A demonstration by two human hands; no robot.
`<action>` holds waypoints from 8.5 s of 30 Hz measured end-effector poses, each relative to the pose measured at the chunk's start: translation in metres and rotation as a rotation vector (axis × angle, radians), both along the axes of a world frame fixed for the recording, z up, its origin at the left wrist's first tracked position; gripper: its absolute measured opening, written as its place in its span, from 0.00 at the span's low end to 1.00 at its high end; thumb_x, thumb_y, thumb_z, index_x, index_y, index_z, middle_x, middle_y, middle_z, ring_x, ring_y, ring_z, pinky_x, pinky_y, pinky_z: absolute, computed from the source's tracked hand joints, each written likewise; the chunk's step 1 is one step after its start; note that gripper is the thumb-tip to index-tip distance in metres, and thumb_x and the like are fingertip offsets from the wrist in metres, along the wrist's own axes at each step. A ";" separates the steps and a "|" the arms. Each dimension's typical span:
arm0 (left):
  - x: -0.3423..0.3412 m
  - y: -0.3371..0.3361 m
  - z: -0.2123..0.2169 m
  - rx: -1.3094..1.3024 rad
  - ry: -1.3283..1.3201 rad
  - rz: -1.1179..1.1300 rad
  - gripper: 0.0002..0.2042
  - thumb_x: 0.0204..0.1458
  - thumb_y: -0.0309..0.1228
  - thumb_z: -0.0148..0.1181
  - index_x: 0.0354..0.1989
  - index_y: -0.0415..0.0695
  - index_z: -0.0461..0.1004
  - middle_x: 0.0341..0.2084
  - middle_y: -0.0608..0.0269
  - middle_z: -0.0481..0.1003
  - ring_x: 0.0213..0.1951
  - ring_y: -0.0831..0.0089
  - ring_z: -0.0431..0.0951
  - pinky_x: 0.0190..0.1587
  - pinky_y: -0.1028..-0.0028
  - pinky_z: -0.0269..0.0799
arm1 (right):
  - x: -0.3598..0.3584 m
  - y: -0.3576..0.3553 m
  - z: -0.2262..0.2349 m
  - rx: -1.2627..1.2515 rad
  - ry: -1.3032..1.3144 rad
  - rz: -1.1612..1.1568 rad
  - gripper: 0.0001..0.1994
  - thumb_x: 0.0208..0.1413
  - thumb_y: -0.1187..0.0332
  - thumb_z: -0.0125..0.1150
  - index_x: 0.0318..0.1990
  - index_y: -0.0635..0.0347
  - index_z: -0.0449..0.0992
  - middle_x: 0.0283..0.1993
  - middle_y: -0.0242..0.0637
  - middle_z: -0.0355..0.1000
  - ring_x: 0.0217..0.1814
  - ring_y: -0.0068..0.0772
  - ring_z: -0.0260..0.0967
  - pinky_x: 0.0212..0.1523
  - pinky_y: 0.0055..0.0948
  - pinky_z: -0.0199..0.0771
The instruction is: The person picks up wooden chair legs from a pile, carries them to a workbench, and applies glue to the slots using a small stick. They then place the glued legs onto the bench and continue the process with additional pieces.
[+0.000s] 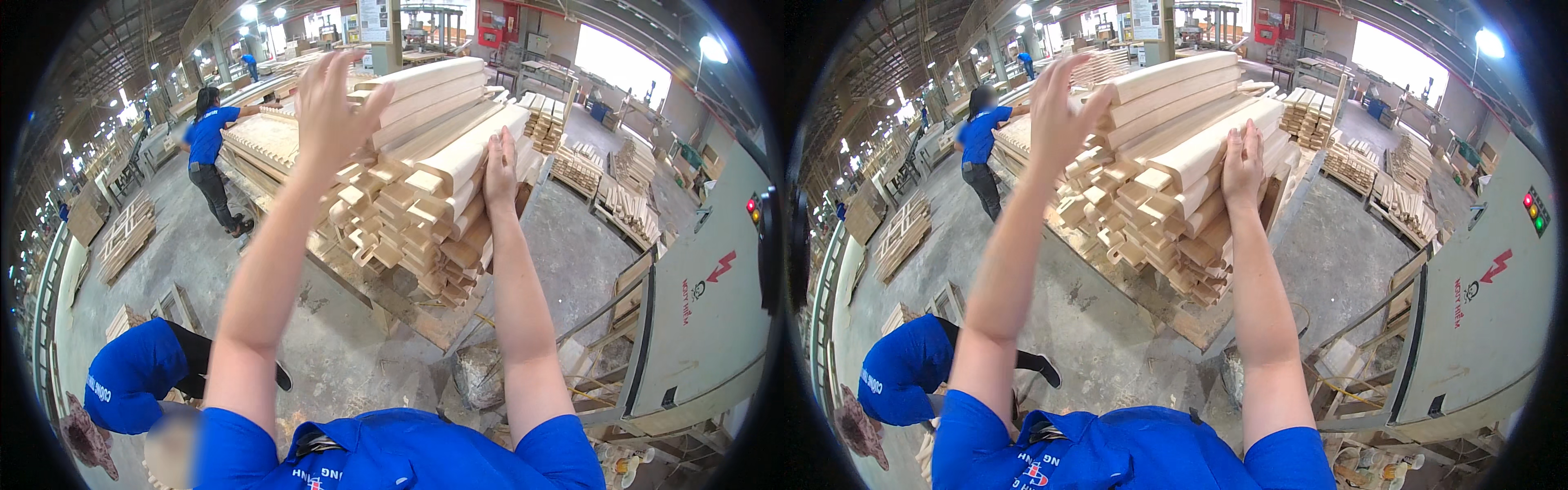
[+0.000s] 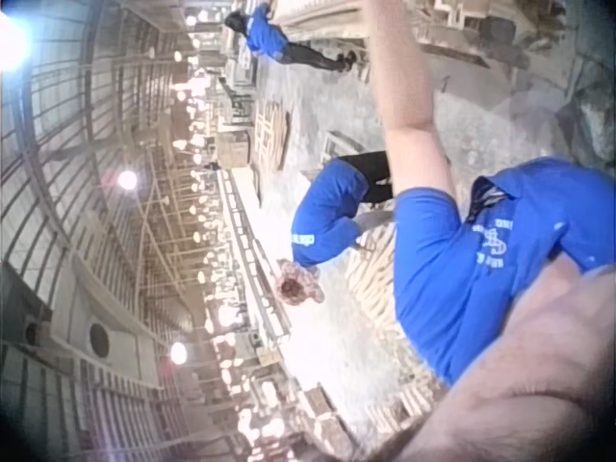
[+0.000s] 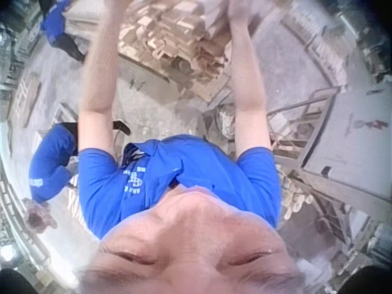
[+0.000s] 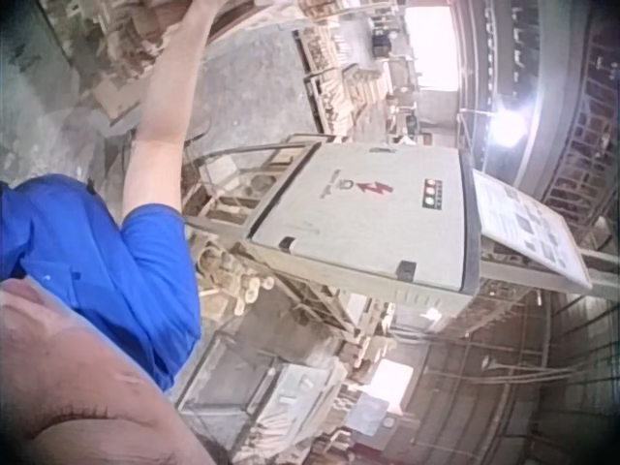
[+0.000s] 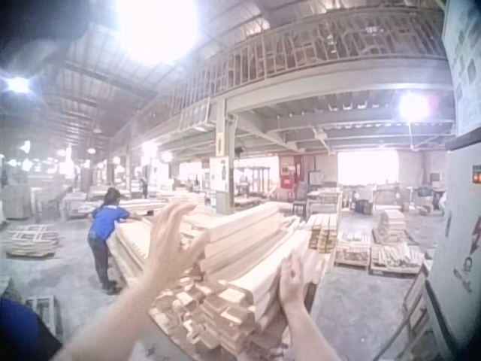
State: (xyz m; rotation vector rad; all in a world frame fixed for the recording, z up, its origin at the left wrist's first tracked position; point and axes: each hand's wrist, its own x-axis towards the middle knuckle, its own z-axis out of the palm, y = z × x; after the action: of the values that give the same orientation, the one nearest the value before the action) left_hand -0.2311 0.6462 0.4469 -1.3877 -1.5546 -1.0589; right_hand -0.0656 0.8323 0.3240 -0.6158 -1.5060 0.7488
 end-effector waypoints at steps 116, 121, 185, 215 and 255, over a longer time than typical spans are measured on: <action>-0.135 -0.724 -0.516 -0.116 -2.124 0.858 0.19 0.50 0.37 0.55 0.46 0.37 0.71 0.29 0.54 0.77 0.30 0.67 0.78 0.35 0.68 0.73 | -0.418 -0.604 -0.230 0.766 -1.365 1.835 0.21 0.50 0.56 0.59 0.50 0.52 0.69 0.43 0.49 0.73 0.47 0.52 0.70 0.44 0.46 0.71; -0.171 -0.709 -0.516 -0.721 -1.720 0.750 0.16 0.49 0.40 0.53 0.43 0.46 0.76 0.30 0.52 0.79 0.37 0.57 0.79 0.40 0.63 0.72 | -0.444 -0.597 -0.220 0.704 -1.557 1.820 0.28 0.53 0.54 0.56 0.60 0.53 0.63 0.54 0.46 0.68 0.52 0.50 0.68 0.51 0.45 0.68; -0.899 -0.266 -0.526 -1.669 -1.079 -0.394 0.15 0.51 0.35 0.56 0.43 0.40 0.74 0.32 0.54 0.78 0.34 0.66 0.79 0.35 0.70 0.74 | -0.694 -0.355 -0.233 -0.699 -1.407 0.285 0.23 0.47 0.55 0.56 0.52 0.53 0.71 0.47 0.47 0.72 0.50 0.48 0.70 0.48 0.44 0.71; -0.999 -0.263 -0.503 -1.638 -1.168 -0.112 0.17 0.51 0.43 0.53 0.44 0.46 0.75 0.34 0.49 0.78 0.37 0.56 0.79 0.41 0.62 0.73 | -0.820 -0.208 -0.142 -0.087 -0.721 -0.153 0.10 0.52 0.68 0.58 0.40 0.62 0.77 0.36 0.42 0.76 0.38 0.36 0.74 0.41 0.30 0.73; -0.908 -0.232 -0.509 -1.594 -1.158 -0.031 0.20 0.51 0.46 0.54 0.41 0.42 0.74 0.38 0.49 0.76 0.44 0.56 0.76 0.48 0.64 0.69 | -0.781 -0.018 -0.190 -0.192 -0.597 -0.565 0.08 0.50 0.62 0.56 0.33 0.53 0.78 0.31 0.38 0.75 0.37 0.41 0.72 0.38 0.39 0.71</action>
State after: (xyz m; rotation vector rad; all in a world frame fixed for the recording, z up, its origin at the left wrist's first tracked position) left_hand -1.1395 0.4140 -0.0617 -1.7001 -3.6988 -0.4158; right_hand -0.8462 0.8147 0.1336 -1.4320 -1.6748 0.2718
